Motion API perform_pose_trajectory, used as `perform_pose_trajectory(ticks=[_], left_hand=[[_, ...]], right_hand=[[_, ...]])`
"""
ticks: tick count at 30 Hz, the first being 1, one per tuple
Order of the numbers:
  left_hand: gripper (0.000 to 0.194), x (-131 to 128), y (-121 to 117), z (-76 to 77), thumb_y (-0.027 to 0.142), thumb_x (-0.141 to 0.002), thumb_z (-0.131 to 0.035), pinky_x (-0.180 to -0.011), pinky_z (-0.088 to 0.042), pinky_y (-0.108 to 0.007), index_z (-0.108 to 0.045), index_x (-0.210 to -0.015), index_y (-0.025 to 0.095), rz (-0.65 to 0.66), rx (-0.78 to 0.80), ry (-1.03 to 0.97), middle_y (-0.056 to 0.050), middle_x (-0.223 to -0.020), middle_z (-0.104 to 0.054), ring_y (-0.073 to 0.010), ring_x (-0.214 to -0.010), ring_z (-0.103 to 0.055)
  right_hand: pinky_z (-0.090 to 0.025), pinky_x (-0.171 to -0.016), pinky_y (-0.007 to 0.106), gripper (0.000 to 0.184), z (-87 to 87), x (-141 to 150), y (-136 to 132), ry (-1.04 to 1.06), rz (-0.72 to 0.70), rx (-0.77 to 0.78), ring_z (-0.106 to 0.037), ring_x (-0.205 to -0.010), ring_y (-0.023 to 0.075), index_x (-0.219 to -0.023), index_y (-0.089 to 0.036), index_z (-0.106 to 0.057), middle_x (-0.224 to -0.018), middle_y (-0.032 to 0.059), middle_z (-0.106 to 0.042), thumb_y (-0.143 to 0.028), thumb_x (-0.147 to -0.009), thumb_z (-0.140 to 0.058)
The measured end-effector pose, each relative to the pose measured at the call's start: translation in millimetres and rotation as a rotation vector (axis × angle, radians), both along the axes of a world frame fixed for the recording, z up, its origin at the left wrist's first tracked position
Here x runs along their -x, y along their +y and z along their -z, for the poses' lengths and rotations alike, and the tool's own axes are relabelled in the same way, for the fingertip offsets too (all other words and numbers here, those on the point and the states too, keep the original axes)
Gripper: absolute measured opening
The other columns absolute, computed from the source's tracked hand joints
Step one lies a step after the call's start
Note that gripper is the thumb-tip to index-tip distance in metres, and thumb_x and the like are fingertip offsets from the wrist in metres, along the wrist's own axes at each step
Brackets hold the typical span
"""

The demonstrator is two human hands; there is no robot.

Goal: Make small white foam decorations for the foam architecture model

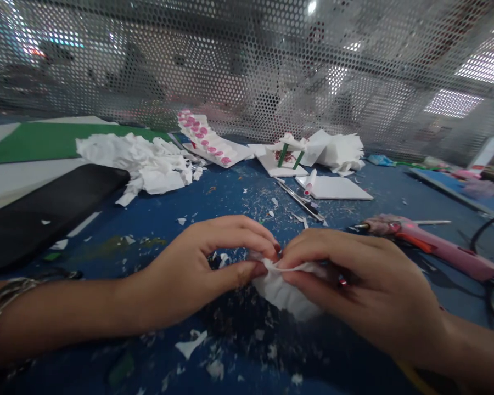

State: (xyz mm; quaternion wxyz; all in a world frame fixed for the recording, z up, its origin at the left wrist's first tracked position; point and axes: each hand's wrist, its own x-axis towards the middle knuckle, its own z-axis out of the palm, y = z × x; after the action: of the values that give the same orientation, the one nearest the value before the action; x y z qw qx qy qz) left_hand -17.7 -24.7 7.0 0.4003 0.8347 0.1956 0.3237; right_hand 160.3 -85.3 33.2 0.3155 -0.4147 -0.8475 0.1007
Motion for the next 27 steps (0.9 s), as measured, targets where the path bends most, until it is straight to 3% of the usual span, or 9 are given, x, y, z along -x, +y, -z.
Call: perform_pose_trajectory(ticks=[6,15,20,27], left_hand=[[0.017,1.2,-1.3,-1.0,0.007,-0.075,-0.05,-0.069,-0.04,-0.014,-0.06,-0.067,0.018,0.089,0.079,-0.017,0.003,-0.072,-0.062,-0.0079,-0.073,-0.054],[0.015,-3.3,-7.3,-3.0,0.011,-0.074,-0.047,-0.058,-0.042,-0.012,-0.061,-0.073,0.017,-0.07,0.192,0.045,0.004,-0.069,-0.063,-0.0073,-0.064,-0.055],[0.011,-2.1,-6.5,-3.5,0.017,-0.072,-0.056,-0.057,-0.043,-0.011,-0.062,-0.081,0.019,-0.021,0.281,-0.014,0.003,-0.077,-0.064,-0.0071,-0.067,-0.056],[0.018,-2.5,-4.5,0.9,0.006,-0.07,-0.057,-0.06,-0.044,-0.007,-0.061,-0.081,0.02,-0.01,0.318,-0.028,0.005,-0.077,-0.062,-0.0042,-0.07,-0.056]], right_hand=[[-0.041,-0.052,0.012,0.004,3.1,3.6,-0.6,0.052,-0.019,0.055,-0.055,-0.056,0.0035,-0.072,-0.017,-0.055,-0.066,-0.0032,-0.063,-0.014,-0.073,-0.056],[-0.039,-0.047,0.014,0.009,10.6,10.3,-1.5,0.039,0.139,0.023,-0.05,-0.05,0.0043,-0.063,-0.018,-0.049,-0.059,-0.0039,-0.058,-0.013,-0.071,-0.051],[-0.039,-0.045,0.016,0.008,8.2,6.1,-0.4,0.027,0.187,-0.024,-0.052,-0.05,0.0063,-0.064,-0.018,-0.049,-0.059,-0.0025,-0.059,-0.014,-0.07,-0.049],[-0.041,-0.048,0.017,0.008,11.7,6.5,-0.6,0.036,0.18,-0.047,-0.054,-0.053,0.0066,-0.065,-0.018,-0.049,-0.06,-0.0022,-0.059,-0.012,-0.07,-0.05]])
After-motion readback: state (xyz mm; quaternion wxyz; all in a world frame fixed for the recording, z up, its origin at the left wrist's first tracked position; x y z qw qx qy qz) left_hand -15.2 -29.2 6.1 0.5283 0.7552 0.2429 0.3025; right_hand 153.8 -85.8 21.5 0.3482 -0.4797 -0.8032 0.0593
